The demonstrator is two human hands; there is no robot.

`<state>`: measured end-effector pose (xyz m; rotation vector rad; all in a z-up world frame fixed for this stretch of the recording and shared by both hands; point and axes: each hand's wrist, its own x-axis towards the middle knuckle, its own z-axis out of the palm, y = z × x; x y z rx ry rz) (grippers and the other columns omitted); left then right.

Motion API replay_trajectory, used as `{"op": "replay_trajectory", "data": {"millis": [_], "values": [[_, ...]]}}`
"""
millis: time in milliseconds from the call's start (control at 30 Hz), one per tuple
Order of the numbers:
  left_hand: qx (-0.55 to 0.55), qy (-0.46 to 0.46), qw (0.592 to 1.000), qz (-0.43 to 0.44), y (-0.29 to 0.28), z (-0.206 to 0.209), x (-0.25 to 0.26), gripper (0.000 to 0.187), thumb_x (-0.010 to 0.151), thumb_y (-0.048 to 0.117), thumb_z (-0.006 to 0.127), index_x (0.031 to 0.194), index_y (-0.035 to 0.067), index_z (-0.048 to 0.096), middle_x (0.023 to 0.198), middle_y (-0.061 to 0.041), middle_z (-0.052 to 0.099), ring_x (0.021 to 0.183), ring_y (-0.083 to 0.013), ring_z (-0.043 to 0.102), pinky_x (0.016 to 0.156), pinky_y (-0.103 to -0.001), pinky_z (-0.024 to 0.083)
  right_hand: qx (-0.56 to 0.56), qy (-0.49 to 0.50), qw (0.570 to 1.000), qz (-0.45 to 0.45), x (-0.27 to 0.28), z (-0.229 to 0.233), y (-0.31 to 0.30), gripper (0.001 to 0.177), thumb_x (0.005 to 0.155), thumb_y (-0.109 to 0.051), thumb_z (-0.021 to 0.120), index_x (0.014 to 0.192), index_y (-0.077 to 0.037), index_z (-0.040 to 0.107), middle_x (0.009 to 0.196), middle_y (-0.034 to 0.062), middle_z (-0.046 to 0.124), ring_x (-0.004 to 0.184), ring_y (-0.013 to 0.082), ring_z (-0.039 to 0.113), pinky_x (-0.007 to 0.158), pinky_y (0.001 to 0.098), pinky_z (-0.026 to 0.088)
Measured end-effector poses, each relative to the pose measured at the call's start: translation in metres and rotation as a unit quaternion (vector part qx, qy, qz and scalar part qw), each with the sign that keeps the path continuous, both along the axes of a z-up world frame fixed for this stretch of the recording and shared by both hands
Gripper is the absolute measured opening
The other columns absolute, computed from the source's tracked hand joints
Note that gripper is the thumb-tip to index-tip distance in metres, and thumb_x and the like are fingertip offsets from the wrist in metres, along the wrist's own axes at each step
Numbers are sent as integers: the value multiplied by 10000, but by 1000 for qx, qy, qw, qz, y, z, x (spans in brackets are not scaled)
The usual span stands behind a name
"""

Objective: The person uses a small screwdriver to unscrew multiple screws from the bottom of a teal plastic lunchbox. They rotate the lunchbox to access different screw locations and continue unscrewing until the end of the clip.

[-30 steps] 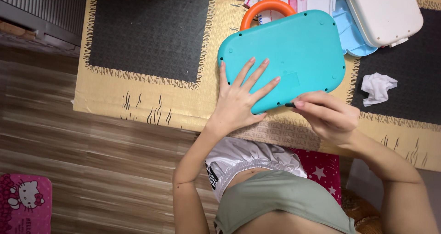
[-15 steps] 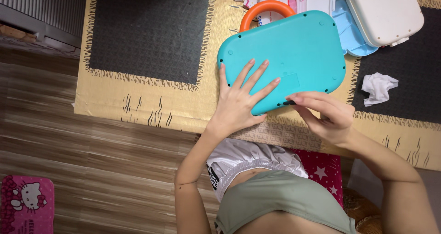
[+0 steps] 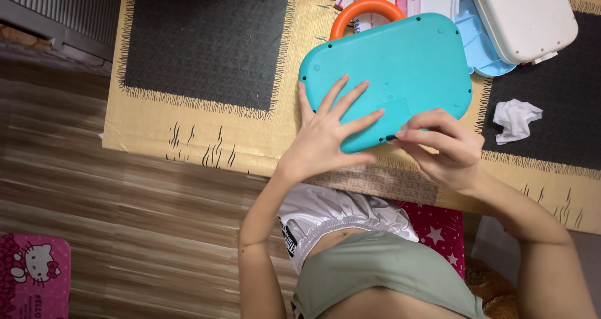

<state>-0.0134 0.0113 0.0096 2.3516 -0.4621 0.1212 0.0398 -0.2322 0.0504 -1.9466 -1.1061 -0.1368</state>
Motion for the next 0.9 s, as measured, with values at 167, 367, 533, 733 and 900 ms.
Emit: {"op": "replay_trajectory", "data": {"millis": [167,367,533,733,900], "values": [[-50,3,999,-2,-1,9,12,375,833,405,819,1199,335,774,1612,-49,396,1576,-352,213,1128,-843,-86,-27,7,999,19,1,8,3,342,832,95,803,1139,-3,687,1109,100,717,981,264,723,854,361,568],[-107,8,992,-68,-13,11,23,181,809,310,850,989,324,832,1538,11,466,1553,-326,252,1126,-847,-62,-33,-31,999,-20,1,11,4,339,772,33,896,1043,-30,703,999,120,690,904,244,685,775,345,539],[-119,-38,992,-36,-18,10,24,168,739,270,881,872,248,781,1458,42,514,1530,-301,301,1163,-828,-3,-31,26,999,-15,-2,11,0,336,843,85,830,1127,8,670,1075,100,727,1015,242,726,873,338,592],[-102,-87,991,-12,-20,12,21,216,731,317,894,851,235,735,1419,61,527,1519,-285,326,1190,-812,29,-32,-3,999,5,-3,14,4,338,814,108,815,1118,23,693,1091,157,720,976,266,724,806,328,589],[-71,-83,994,7,-12,10,16,458,757,478,887,1116,262,704,1473,10,493,1522,-294,320,1197,-800,65,53,-15,998,-41,1,15,-10,270,882,219,672,1069,26,643,1096,164,649,1001,317,719,855,406,605]]}}
